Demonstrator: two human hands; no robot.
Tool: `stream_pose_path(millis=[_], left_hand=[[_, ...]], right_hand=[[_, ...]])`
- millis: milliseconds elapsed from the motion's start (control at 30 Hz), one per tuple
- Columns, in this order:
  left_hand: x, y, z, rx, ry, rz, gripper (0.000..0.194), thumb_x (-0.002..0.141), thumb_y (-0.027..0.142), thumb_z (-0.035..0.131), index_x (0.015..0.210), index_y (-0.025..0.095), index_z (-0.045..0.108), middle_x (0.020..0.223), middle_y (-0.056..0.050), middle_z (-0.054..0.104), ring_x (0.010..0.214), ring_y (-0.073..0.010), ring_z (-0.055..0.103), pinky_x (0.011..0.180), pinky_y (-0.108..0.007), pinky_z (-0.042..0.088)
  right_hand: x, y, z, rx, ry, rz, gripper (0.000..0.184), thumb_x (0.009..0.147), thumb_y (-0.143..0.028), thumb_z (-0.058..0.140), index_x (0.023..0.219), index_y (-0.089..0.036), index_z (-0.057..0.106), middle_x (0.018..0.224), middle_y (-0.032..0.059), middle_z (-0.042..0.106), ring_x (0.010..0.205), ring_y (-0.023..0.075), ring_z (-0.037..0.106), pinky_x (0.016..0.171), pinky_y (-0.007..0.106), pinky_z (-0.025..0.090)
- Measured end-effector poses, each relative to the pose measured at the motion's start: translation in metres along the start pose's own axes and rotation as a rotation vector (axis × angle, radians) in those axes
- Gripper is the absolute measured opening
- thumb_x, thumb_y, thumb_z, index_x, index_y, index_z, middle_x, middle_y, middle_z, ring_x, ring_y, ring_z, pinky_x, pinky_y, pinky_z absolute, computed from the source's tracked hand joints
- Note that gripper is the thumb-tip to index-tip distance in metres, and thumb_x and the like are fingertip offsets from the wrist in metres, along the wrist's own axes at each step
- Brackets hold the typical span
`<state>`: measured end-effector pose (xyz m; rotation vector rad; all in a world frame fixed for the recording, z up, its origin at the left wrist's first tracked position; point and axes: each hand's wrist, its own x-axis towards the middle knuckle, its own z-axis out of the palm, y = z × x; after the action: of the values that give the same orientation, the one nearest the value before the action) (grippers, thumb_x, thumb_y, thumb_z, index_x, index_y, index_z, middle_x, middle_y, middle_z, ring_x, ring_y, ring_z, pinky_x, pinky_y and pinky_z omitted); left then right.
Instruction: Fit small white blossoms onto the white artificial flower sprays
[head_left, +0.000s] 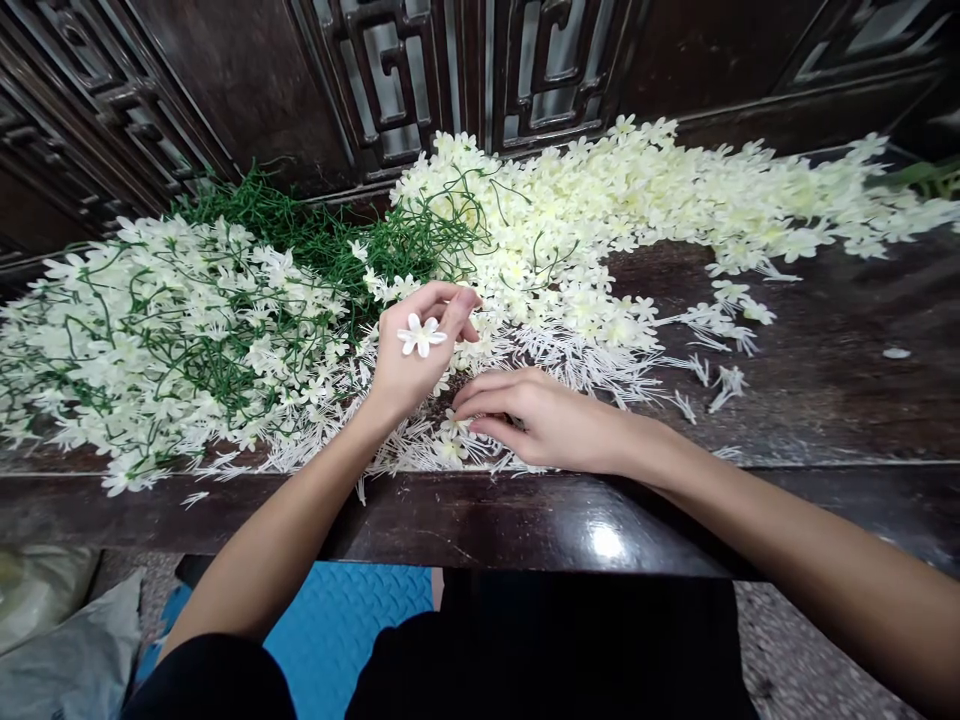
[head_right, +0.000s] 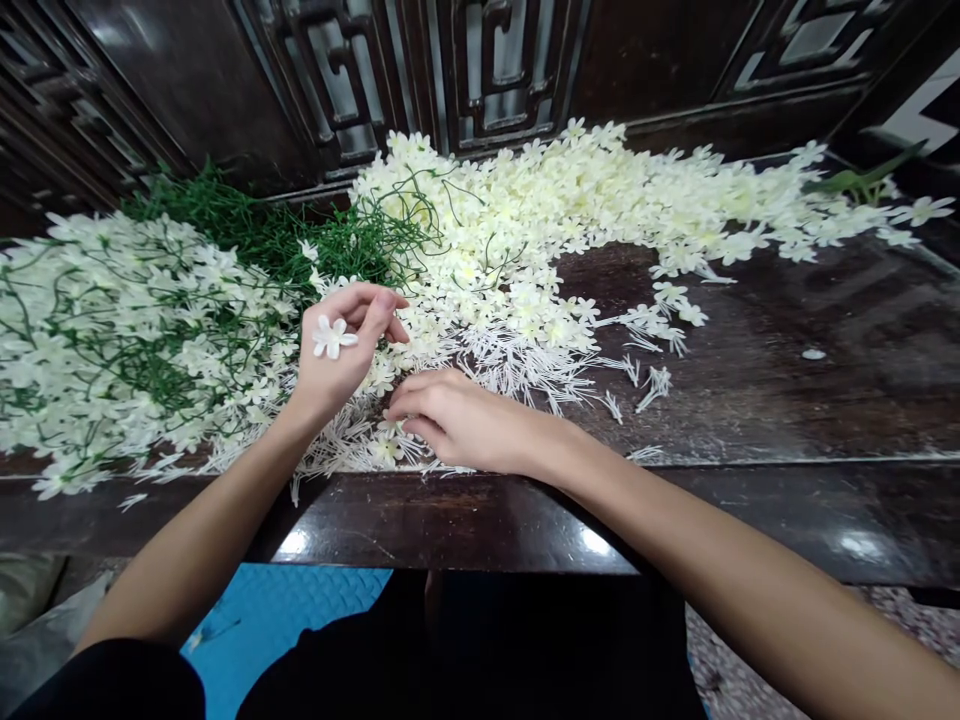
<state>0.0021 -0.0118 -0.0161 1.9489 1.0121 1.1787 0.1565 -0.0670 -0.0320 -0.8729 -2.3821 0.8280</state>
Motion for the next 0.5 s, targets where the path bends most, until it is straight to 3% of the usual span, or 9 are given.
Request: stream_pose_path(millis=[200,500], left_hand=[[0.001,-0.001,-0.001,-0.002,0.009,-0.010,0.021,0.091,0.034,0.057,0.084,0.015,0.065,0.061,0.000,0.066,0.054,-0.0086,0.061,0.053,-0.021,0.046],[0.002,-0.001,-0.002,-0.058,-0.080,-0.098,0.018,0.084,0.031,0.067,0.090,0.014,0.066,0.067,-0.002,0.070,0.061,-0.0109,0.066,0.058,-0.021,0.050]], right_hand=[[0.000,0.003,-0.005,0.004,0.036,0.020,0.020,0.090,-0.011,0.054,0.096,-0.012,0.073,0.096,0.0084,0.072,0.086,0.0184,0.067,0.081,0.034,0.054],[-0.004,0.005,-0.034,0.285,0.335,0.208,0.007,0.081,-0.019,0.066,0.084,-0.019,0.073,0.089,0.0027,0.075,0.082,0.0177,0.069,0.084,0.039,0.057]])
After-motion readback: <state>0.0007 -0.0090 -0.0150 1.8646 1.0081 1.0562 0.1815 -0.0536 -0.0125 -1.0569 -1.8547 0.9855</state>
